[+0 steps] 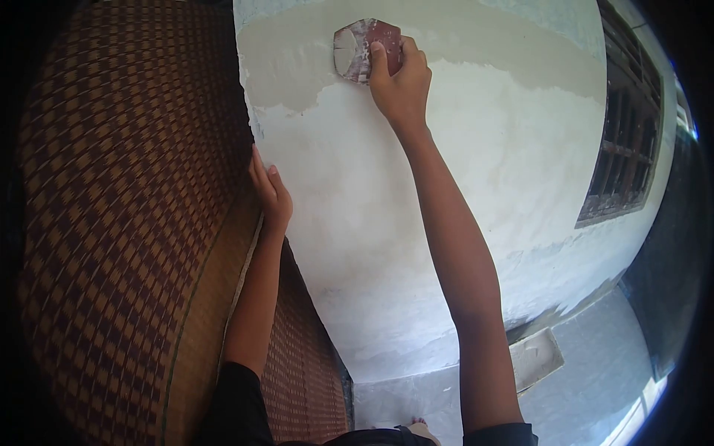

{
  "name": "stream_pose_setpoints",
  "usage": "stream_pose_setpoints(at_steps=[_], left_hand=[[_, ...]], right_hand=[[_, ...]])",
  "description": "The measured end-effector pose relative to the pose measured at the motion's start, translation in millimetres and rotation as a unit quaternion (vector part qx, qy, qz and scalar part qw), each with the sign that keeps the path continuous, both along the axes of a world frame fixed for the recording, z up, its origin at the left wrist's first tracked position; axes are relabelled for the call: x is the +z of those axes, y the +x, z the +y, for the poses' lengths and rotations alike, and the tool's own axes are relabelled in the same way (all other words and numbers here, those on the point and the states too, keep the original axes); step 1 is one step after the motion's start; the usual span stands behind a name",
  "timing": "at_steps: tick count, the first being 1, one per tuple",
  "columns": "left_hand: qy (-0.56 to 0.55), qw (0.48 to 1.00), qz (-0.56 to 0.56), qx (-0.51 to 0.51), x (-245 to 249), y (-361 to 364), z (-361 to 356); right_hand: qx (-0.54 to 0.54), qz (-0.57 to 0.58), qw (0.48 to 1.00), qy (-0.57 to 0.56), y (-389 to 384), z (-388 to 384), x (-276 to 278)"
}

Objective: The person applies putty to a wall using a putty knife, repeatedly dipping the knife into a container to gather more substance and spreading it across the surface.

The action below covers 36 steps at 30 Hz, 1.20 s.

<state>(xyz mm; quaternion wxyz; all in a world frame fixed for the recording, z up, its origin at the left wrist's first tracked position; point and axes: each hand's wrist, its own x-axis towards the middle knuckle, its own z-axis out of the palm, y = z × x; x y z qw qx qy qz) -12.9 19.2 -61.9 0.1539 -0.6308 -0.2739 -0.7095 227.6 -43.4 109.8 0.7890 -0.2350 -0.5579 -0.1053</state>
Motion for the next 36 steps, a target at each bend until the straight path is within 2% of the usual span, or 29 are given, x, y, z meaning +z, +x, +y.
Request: stream_pose_setpoints(at_steps=[4, 6, 8, 11, 12, 14, 16, 18, 19, 22, 27, 28, 30, 32, 33, 34, 36], left_hand=[[-0.008, 1.0, 0.0, -0.005, 0, -1, -1], [0.002, 1.0, -0.004, -0.006, 1, 0, -2], [0.01, 1.0, -0.014, -0.004, 0, 1, -2], [0.004, 1.0, -0.02, -0.008, -1, 1, -1], [0.015, 1.0, -0.017, 0.002, 0, 2, 0], [0.024, 1.0, -0.012, 0.012, -1, 0, 2], [-0.003, 1.0, -0.001, -0.004, -2, -1, 2], [-0.007, 1.0, -0.001, -0.004, -1, -1, -3], [-0.011, 1.0, -0.003, -0.006, 0, 0, -4], [-0.002, 1.0, 0.001, -0.001, 0, -1, -3], [0.024, 0.999, -0.019, -0.012, 0, 2, 0], [0.026, 0.999, -0.019, -0.009, 0, 3, 0], [0.028, 0.999, -0.021, -0.003, -1, 5, 1], [0.03, 0.999, -0.016, 0.003, -1, 3, 1], [0.026, 0.999, -0.019, 0.001, -2, 2, 2], [0.022, 1.0, -0.021, -0.004, -1, 3, 2], [0.02, 1.0, -0.018, -0.004, -1, 4, -2]], right_hand=[[-0.096, -0.145, 0.984, 0.024, -30, 5, 0], [-0.129, -0.139, 0.982, 0.013, -17, 9, 2], [-0.105, -0.04, 0.993, -0.033, 8, 8, 4], [-0.058, 0.058, 0.996, -0.017, 30, -7, 1], [-0.056, 0.057, 0.997, -0.015, 27, -8, 0], [0.097, 0.057, 0.993, -0.03, 8, -15, -1], [-0.004, -0.031, 1.0, -0.001, -22, -6, -4], [-0.013, -0.104, 0.994, 0.042, -54, -3, -7], [-0.013, -0.129, 0.991, 0.035, -66, -4, -8], [-0.124, -0.156, 0.979, 0.043, -72, 21, -8], [-0.127, -0.032, 0.991, -0.013, -8, 3, -2], [-0.057, 0.003, 0.997, -0.045, 6, -1, -3], [0.032, 0.045, 0.998, -0.019, 13, -5, -4], [0.068, 0.012, 0.998, -0.013, -10, -9, -3], [0.016, -0.035, 0.999, -0.023, -24, -10, -3], [0.007, -0.07, 0.997, 0.022, -41, -10, -4], [-0.011, -0.143, 0.989, 0.039, -66, -8, -4]])
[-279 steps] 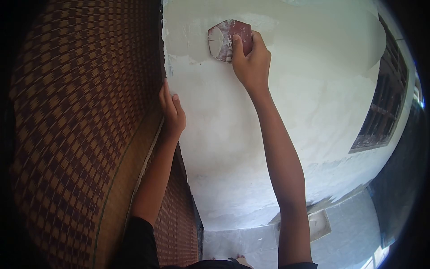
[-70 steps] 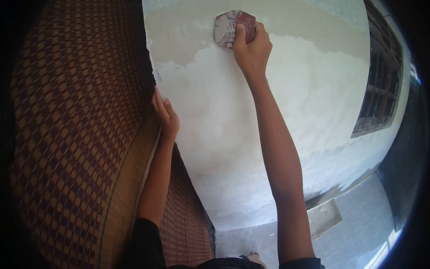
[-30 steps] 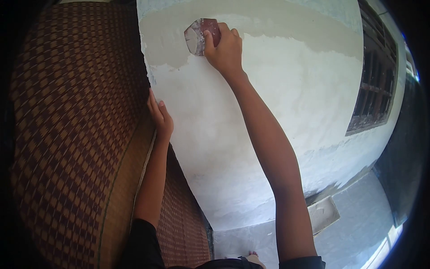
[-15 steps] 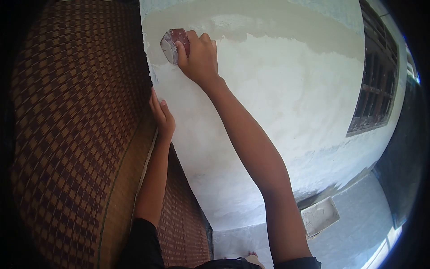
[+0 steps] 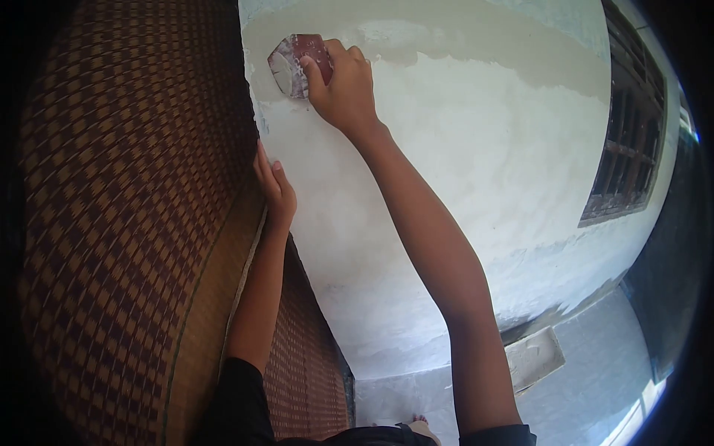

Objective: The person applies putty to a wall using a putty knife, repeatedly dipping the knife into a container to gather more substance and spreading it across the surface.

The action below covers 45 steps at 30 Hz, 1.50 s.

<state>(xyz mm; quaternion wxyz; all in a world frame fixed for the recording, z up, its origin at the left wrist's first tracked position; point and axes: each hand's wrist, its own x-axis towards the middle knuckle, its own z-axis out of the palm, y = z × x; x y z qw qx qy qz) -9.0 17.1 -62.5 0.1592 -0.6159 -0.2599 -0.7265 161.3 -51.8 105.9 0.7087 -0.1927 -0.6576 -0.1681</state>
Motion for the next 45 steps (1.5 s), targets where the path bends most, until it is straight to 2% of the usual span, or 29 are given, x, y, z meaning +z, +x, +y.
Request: stream_pose_setpoints(at_steps=[2, 3, 6, 7, 8, 10, 12, 14, 16, 18, 19, 20, 24, 26, 29, 31, 32, 34, 35, 37, 40, 42, 44, 45], left_hand=[[0.001, 1.0, 0.001, 0.002, 2, -1, -1], [0.0, 1.0, 0.0, -0.001, 2, -1, 0], [0.001, 1.0, 0.001, 0.0, 1, -3, 1], [0.005, 1.0, 0.002, 0.005, 1, -2, 1], [0.005, 1.0, 0.0, 0.005, 1, -2, 2], [0.001, 1.0, -0.003, 0.012, 0, 0, 2], [0.001, 1.0, -0.002, 0.015, -1, 0, 2], [0.001, 1.0, 0.002, 0.016, 0, 0, 2], [0.001, 1.0, 0.001, 0.013, 0, -1, 2], [-0.016, 1.0, 0.005, 0.003, -1, -3, -1], [-0.034, 0.999, 0.009, -0.007, 0, -3, -2], [-0.035, 0.999, 0.01, -0.008, 0, -4, -2], [-0.038, 0.999, 0.007, -0.008, 0, -3, -5], [-0.044, 0.999, 0.002, -0.01, 0, -2, -5], [-0.031, 0.999, 0.003, -0.012, 0, -3, -2], [-0.007, 1.0, 0.002, -0.001, 0, -3, 0], [-0.009, 1.0, 0.001, -0.005, -1, -3, 1], [-0.025, 0.999, -0.008, 0.019, -3, -3, -1], [-0.026, 1.0, -0.009, 0.014, -3, -2, -4], [-0.047, 0.991, -0.03, 0.122, -5, 1, -16], [-0.069, 0.983, -0.066, 0.154, -19, 15, -47], [-0.079, 0.982, -0.079, 0.152, -40, 31, -71], [-0.104, 0.992, -0.065, 0.021, -72, 42, -84], [-0.114, 0.991, -0.063, 0.021, -92, 52, -90]], right_hand=[[-0.069, -0.035, 0.996, 0.032, -10, 16, 5], [-0.069, -0.034, 0.996, 0.033, -5, 23, 9], [-0.082, 0.054, 0.995, -0.014, 29, 17, 14], [-0.095, 0.09, 0.991, 0.006, 47, 20, 14], [-0.073, 0.127, 0.988, -0.044, 63, 16, 14], [-0.023, 0.175, 0.984, -0.039, 84, 12, 12], [0.028, 0.178, 0.983, -0.015, 79, 15, 9], [0.012, 0.117, 0.993, -0.018, 51, 7, 9], [-0.029, 0.041, 0.999, 0.007, 20, 7, 10], [-0.063, -0.002, 0.998, 0.021, 1, 22, 10], [-0.113, -0.007, 0.993, 0.038, 0, 24, 12], [-0.114, -0.006, 0.993, 0.038, 6, 25, 13], [-0.098, 0.133, 0.986, -0.012, 61, 26, 14], [-0.041, 0.168, 0.982, -0.071, 83, 8, 9], [-0.015, 0.194, 0.975, -0.108, 107, 3, -5], [0.084, 0.207, 0.962, -0.155, 119, 0, -17], [0.079, 0.207, 0.963, -0.156, 122, -3, -25], [0.174, 0.234, 0.937, -0.194, 128, -13, -44], [0.188, 0.238, 0.932, -0.2, 130, -17, -54], [0.213, 0.258, 0.913, -0.232, 134, -30, -75], [0.25, 0.294, 0.874, -0.296, 143, -45, -108], [0.257, 0.309, 0.853, -0.333, 152, -55, -132], [0.26, 0.334, 0.827, -0.371, 161, -68, -156], [0.255, 0.345, 0.822, -0.375, 165, -75, -168]])
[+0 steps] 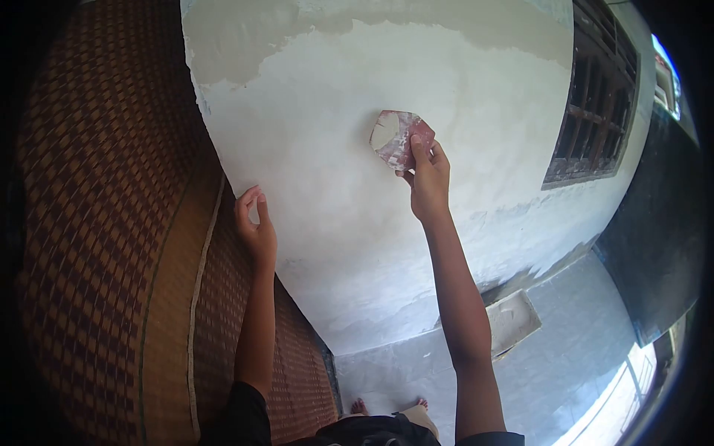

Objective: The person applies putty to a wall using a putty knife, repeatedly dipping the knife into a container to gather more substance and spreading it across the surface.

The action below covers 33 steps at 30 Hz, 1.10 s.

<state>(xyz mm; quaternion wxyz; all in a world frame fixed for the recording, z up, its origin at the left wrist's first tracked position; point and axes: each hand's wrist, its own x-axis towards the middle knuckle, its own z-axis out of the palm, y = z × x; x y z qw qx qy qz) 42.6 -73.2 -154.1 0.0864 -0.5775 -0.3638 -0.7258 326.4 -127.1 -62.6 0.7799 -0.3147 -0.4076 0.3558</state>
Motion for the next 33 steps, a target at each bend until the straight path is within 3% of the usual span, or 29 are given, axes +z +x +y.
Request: stream_pose_setpoints(at_steps=[2, 3, 5, 9, 15, 25, 33], left_hand=[[-0.081, 0.986, -0.05, -0.137, -45, 23, -14], [-0.094, 0.985, -0.049, -0.138, -68, 35, -26], [-0.186, 0.95, -0.083, -0.236, -107, 59, -48], [-0.261, 0.931, -0.078, -0.245, -157, 126, -100], [-0.375, 0.862, -0.079, -0.332, -195, 244, -163], [-0.433, 0.844, -0.033, -0.314, -241, 376, -258], [-0.472, 0.83, -0.028, -0.298, -290, 437, -260]], right_hand=[[0.009, 0.001, 1.0, -0.026, 22, -10, -35], [0.02, -0.002, 0.999, -0.039, 34, -16, -53], [0.012, 0.016, 0.998, -0.06, 51, -36, -81], [-0.02, 0.023, 0.994, -0.108, 110, -84, -123], [-0.061, 0.021, 0.984, -0.169, 225, -164, -180], [-0.093, 0.016, 0.959, -0.266, 359, -262, -255], [-0.08, 0.028, 0.95, -0.301, 434, -273, -304]])
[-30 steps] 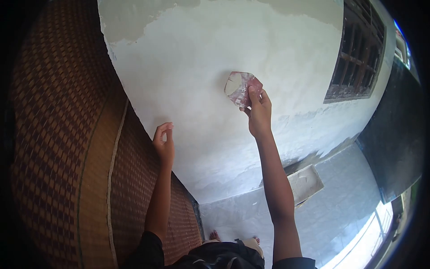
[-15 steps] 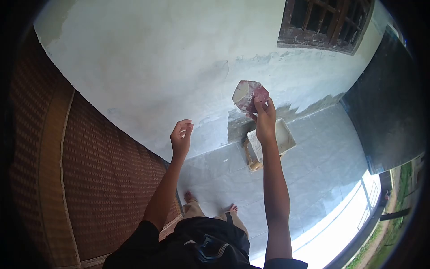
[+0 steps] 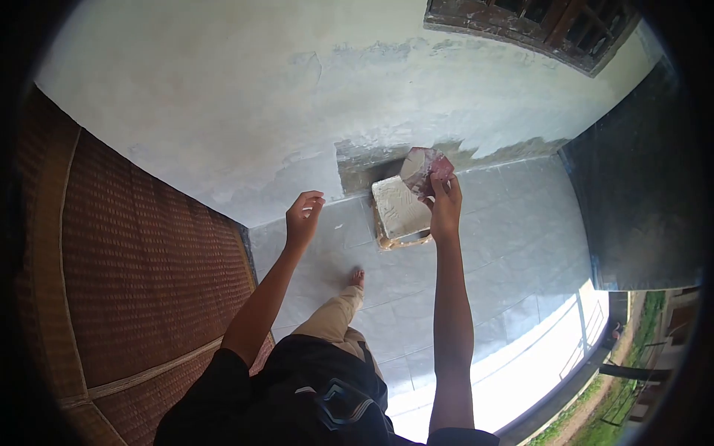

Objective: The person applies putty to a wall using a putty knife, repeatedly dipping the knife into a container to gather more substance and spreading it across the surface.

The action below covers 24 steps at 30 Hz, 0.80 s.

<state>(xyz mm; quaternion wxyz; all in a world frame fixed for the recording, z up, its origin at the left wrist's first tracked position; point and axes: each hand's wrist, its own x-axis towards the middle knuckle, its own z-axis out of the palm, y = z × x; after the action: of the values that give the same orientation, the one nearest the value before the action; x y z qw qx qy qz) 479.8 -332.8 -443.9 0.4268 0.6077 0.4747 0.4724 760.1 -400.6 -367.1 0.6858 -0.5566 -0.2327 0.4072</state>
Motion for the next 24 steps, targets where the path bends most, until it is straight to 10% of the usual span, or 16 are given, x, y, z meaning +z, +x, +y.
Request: stream_pose_setpoints(at_steps=[14, 24], left_hand=[[-0.228, 0.973, -0.012, -0.032, -171, 123, -12], [-0.256, 0.966, 0.009, 0.035, -307, 173, -57]], right_hand=[[0.016, -0.126, 0.982, -0.143, 160, 26, -201], [0.175, -0.498, 0.825, -0.203, 217, 56, -336]])
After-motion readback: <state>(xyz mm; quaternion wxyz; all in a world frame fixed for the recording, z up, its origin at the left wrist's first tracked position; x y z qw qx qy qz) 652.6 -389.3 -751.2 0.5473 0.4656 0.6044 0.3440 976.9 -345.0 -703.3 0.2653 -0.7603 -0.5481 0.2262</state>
